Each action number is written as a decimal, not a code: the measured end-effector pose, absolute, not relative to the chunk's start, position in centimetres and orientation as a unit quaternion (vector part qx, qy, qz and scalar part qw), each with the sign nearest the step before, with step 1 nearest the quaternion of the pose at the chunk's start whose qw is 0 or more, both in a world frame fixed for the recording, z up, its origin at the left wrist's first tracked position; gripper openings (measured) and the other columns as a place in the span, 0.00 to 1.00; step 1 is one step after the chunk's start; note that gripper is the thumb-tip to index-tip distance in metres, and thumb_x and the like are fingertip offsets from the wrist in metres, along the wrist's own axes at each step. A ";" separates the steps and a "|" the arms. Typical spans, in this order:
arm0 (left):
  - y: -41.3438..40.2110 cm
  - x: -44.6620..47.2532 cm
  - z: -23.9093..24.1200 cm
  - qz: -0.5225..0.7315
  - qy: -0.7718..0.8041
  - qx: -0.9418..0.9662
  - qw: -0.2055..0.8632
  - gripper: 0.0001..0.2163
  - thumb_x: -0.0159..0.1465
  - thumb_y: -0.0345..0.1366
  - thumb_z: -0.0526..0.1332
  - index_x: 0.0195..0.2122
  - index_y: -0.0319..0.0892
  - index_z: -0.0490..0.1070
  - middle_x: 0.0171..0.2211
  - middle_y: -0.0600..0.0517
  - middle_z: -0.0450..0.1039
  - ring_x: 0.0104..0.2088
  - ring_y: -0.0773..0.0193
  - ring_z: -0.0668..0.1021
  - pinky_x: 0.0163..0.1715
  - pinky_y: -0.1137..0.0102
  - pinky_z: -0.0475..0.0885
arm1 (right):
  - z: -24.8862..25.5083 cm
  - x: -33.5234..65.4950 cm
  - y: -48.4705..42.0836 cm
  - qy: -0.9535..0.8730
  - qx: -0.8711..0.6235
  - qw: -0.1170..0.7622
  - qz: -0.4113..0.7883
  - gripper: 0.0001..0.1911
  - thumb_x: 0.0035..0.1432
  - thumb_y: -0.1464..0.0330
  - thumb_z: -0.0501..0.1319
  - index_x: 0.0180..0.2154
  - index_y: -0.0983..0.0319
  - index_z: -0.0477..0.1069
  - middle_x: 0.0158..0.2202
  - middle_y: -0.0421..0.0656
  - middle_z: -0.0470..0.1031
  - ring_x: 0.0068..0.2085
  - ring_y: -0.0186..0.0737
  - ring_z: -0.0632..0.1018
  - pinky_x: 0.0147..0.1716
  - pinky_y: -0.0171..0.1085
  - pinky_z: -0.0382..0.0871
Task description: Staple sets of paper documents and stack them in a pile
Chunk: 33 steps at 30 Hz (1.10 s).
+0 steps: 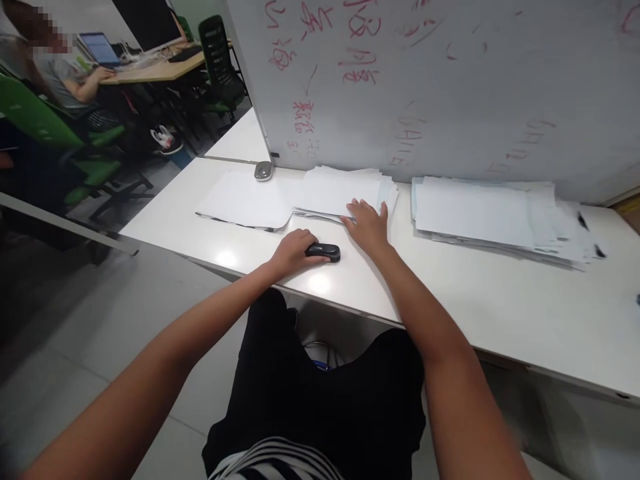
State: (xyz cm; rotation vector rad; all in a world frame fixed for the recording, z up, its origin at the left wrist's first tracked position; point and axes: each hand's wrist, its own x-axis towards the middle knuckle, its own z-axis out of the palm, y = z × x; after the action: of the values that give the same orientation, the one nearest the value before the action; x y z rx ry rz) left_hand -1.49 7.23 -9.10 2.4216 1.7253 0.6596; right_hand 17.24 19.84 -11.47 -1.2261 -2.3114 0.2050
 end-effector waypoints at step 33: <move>7.1 -1.5 -9.2 0.233 0.576 0.783 0.010 0.19 0.59 0.55 0.61 0.35 0.41 0.69 0.31 0.49 0.70 0.33 0.60 0.71 0.32 0.66 0.64 | -9.7 19.2 18.8 -0.867 -0.415 0.275 -0.019 0.17 0.66 0.70 0.45 0.40 0.65 0.72 0.32 0.47 0.78 0.33 0.44 0.75 0.47 0.43 0.59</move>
State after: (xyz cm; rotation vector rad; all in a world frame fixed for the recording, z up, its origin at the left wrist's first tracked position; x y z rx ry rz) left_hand -1.45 7.14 -9.18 2.4455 1.7999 0.7260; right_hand 19.22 18.78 -9.69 -1.1168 -2.3299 -0.0514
